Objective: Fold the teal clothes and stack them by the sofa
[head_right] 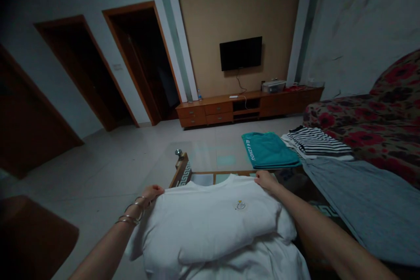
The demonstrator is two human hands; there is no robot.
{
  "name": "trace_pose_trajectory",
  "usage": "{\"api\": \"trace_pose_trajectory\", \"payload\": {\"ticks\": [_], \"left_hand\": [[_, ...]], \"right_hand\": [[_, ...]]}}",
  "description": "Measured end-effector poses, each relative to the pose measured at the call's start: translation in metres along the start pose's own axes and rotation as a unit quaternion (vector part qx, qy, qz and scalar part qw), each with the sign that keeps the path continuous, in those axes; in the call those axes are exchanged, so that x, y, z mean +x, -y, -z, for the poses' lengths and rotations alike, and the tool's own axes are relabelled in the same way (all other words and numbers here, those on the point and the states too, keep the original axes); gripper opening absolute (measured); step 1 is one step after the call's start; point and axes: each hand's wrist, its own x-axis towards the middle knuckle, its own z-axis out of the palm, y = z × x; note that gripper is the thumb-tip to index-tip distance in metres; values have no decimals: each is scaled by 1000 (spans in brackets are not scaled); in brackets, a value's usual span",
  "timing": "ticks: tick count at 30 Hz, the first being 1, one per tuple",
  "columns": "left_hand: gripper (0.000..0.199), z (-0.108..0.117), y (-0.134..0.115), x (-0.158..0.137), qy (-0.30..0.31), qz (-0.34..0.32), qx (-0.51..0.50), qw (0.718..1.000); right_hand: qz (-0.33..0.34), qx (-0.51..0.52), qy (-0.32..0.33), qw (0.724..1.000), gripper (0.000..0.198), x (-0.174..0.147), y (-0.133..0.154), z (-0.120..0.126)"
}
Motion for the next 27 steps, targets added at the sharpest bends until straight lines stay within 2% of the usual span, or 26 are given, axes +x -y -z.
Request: {"api": "trace_pose_trajectory", "payload": {"ticks": [3,5,9,13,16,19,23,27], "left_hand": [[12,-9,6,16,11,27,63,998],[14,-15,2,27,23,21,94,995],[23,-42,-14,41,49,-32,130,990],[24,-75,-32,44,64,-78,158,982],[29,-90,-45,45,79,-94,167,978],[25,-96,-57,45,94,-102,160,977],[27,-99,-69,45,84,-101,146,980],[13,-100,-77,49,61,-84,153,983]], "right_hand": [[-5,-18,13,1000,14,15,-2,0],[1,-15,24,1000,14,26,1,-1],[17,15,25,999,18,40,16,-18],[37,67,25,997,24,41,38,-43],[40,108,37,993,20,42,53,-54],[23,146,30,989,18,45,64,-58],[11,192,12,981,16,55,77,-54],[16,220,-31,975,17,73,90,-43]]}}
